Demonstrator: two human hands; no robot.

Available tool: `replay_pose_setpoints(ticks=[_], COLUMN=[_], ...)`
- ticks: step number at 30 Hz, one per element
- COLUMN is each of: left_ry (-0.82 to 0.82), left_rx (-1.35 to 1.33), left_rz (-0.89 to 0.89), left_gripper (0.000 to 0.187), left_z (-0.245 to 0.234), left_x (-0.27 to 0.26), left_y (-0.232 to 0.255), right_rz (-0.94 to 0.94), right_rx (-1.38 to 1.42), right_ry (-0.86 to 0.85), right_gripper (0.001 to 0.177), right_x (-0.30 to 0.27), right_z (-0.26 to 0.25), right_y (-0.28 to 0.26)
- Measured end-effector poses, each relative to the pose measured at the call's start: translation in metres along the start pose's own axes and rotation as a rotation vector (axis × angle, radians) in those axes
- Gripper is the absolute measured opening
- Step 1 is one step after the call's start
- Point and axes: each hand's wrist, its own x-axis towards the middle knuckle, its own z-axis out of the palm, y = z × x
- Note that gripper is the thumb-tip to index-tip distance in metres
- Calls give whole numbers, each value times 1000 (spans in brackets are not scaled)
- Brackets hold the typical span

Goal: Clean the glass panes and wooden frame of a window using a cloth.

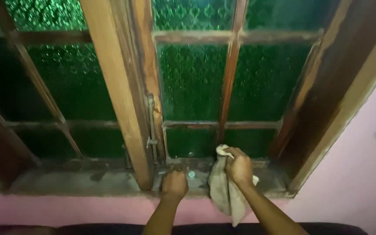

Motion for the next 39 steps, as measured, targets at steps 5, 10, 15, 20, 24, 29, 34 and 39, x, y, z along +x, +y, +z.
replay_pose_setpoints(ticks=[5,10,15,20,24,29,34,39], left_ry=[21,321,357,356,478,733,823,854], left_rx=[3,108,137,141,170,161,17,-349], left_rz=[12,167,173,147,171,223,292,383], left_gripper=[60,75,71,73,42,49,56,59], left_z=[5,59,80,79,90,113,99,68], left_x=[-4,18,22,18,24,34,10,-17], left_y=[-7,-35,-46,-44,-48,-56,-61,-67], right_rz=[108,91,0,-70,-140,-255,-281,-395], right_rx=[17,54,-48,-78,-114,-141,-29,-35], right_ry=[-42,-17,145,235,341,390,503,592], right_gripper=[27,26,25,23,25,27,27,25], right_x=[-26,-48,-71,-94,-109,-120,-122,-123], right_z=[39,80,124,161,176,184,173,155], right_y=[0,21,43,56,48,62,41,-18])
